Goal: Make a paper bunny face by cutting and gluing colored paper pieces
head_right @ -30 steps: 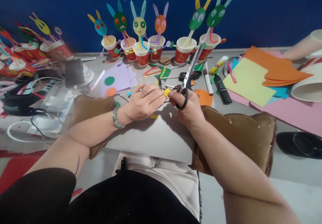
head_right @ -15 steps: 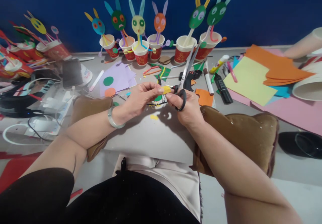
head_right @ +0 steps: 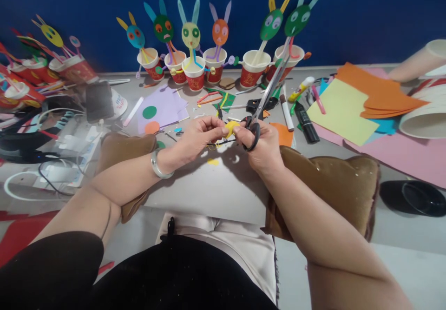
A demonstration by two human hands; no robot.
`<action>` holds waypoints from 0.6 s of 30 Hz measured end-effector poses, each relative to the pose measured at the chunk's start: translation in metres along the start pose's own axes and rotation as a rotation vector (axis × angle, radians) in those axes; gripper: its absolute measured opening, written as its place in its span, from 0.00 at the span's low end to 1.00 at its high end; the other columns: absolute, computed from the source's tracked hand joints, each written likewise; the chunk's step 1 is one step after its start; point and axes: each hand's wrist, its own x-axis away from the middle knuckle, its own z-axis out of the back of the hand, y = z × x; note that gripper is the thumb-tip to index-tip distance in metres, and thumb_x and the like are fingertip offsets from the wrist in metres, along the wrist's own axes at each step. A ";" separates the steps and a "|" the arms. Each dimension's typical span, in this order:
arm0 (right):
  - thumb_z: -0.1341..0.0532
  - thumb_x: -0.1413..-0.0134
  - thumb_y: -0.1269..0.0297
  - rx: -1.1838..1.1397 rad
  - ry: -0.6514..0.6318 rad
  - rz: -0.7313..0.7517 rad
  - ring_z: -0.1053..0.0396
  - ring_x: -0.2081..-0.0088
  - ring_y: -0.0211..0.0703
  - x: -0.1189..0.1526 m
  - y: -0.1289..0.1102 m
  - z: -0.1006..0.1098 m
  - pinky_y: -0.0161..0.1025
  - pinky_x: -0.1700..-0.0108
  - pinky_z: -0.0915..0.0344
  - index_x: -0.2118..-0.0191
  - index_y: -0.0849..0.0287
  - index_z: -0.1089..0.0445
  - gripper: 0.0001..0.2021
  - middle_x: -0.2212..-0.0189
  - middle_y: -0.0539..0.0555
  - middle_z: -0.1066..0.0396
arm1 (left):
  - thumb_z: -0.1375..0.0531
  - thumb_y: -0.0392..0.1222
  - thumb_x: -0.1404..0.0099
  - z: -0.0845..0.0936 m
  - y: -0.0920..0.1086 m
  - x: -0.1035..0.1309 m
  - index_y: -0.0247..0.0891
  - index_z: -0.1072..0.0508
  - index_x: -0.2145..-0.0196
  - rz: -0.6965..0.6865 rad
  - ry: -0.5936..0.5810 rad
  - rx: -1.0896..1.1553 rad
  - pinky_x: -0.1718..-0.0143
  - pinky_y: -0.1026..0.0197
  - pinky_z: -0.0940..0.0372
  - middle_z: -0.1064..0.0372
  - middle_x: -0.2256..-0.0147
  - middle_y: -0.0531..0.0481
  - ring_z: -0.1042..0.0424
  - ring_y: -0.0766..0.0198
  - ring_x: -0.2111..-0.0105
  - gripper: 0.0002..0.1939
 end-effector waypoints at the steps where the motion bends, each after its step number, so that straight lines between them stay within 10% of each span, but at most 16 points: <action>1: 0.22 0.58 0.47 0.017 0.006 0.006 0.45 0.76 0.42 0.000 0.000 0.001 0.43 0.72 0.45 0.79 0.50 0.32 0.20 0.80 0.49 0.40 | 0.23 0.47 0.40 0.001 0.000 0.000 0.37 0.28 0.72 0.006 -0.007 -0.015 0.61 0.64 0.34 0.29 0.71 0.57 0.32 0.72 0.69 0.19; 18: 0.21 0.58 0.46 0.207 0.017 0.134 0.45 0.77 0.33 0.001 0.003 0.004 0.36 0.73 0.44 0.73 0.56 0.28 0.22 0.80 0.44 0.36 | 0.24 0.67 0.45 0.019 -0.001 -0.011 0.36 0.24 0.71 -0.083 -0.196 -0.252 0.69 0.63 0.39 0.27 0.74 0.53 0.33 0.70 0.73 0.30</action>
